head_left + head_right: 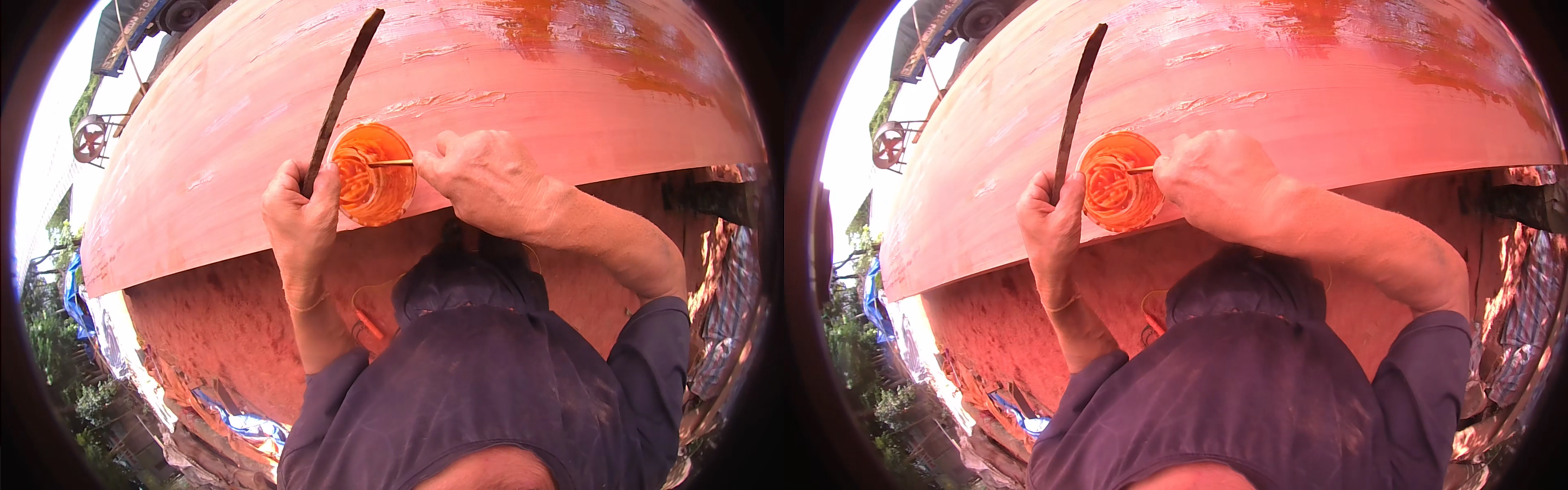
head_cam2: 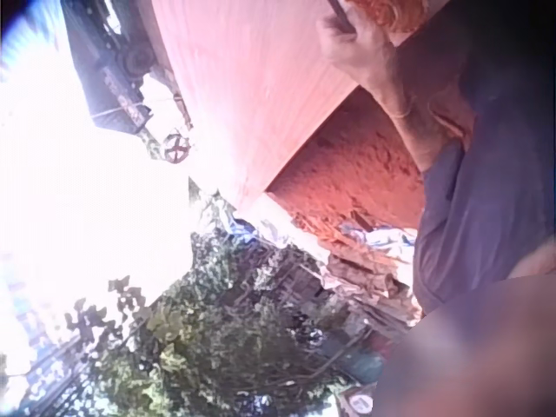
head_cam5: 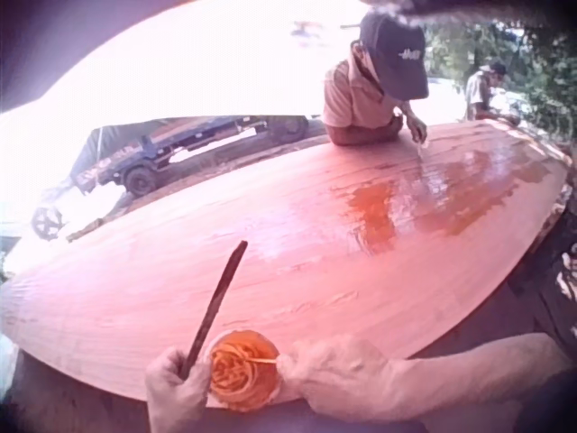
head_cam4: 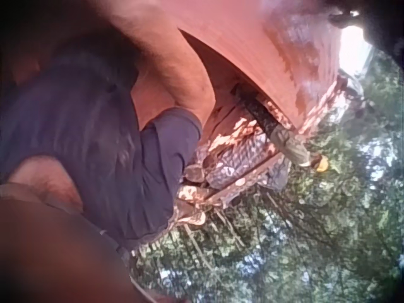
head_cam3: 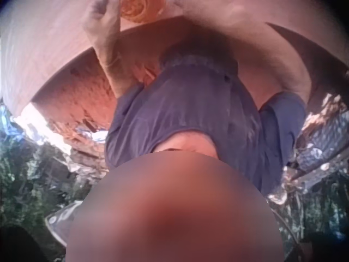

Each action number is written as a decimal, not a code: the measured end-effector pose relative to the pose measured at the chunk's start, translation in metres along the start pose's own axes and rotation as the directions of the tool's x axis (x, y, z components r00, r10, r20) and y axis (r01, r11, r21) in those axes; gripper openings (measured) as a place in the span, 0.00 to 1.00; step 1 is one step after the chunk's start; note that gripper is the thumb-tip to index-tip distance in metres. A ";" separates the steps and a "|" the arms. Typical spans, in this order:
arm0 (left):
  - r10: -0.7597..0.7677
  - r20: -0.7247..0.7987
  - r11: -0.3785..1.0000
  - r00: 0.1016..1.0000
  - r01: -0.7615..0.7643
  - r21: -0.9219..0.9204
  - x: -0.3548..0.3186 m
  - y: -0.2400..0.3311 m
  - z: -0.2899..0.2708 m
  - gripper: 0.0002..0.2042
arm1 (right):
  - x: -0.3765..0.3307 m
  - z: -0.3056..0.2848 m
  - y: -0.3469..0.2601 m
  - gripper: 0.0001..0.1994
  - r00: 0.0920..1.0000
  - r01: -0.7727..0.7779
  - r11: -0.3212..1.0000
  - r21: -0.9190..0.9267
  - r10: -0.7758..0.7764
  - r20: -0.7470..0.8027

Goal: The person applies a viscous orange substance to a large pinkish-red curved surface using a small metal spatula. They repeatedly dip the spatula into an orange cup and spread the substance in linear strokes across the surface. Another person works nearby on the same surface.

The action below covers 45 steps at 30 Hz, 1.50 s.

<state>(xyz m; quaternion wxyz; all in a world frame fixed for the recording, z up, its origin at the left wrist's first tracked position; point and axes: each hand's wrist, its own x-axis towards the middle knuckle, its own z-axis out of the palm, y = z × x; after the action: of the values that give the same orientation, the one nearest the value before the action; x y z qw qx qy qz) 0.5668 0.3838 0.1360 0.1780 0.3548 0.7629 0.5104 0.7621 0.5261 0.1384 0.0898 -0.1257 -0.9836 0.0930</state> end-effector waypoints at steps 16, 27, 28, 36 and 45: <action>-0.026 -0.030 0.998 0.999 0.024 -0.061 -0.024 0.005 0.010 0.10 | -0.003 0.007 0.013 0.17 0.995 -0.090 0.810 0.580 0.101 0.014; -0.002 -0.096 1.000 0.995 0.003 0.006 -0.042 0.010 0.027 0.08 | -0.013 0.020 0.025 0.20 0.956 -0.291 0.559 0.776 0.132 0.264; -0.009 -0.109 0.998 0.994 0.001 -0.066 -0.044 0.011 0.031 0.07 | -0.013 0.026 0.026 0.21 0.958 -0.285 0.560 0.778 0.134 0.254; -0.033 -0.093 0.998 0.995 0.028 -0.051 -0.046 0.012 0.019 0.08 | -0.041 0.041 0.040 0.18 0.890 -0.420 0.163 0.893 0.266 0.370; -0.075 -0.150 0.995 0.986 0.065 -0.076 -0.035 -0.006 -0.003 0.09 | -0.139 0.015 0.066 0.15 0.608 -0.324 -0.094 0.941 0.741 0.283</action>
<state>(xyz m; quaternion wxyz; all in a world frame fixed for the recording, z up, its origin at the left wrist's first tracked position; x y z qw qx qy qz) 0.5865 0.3550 0.1290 0.1493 0.2812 0.7677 0.5561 0.9065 0.5497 0.0891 0.2643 -0.4445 -0.5170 0.6821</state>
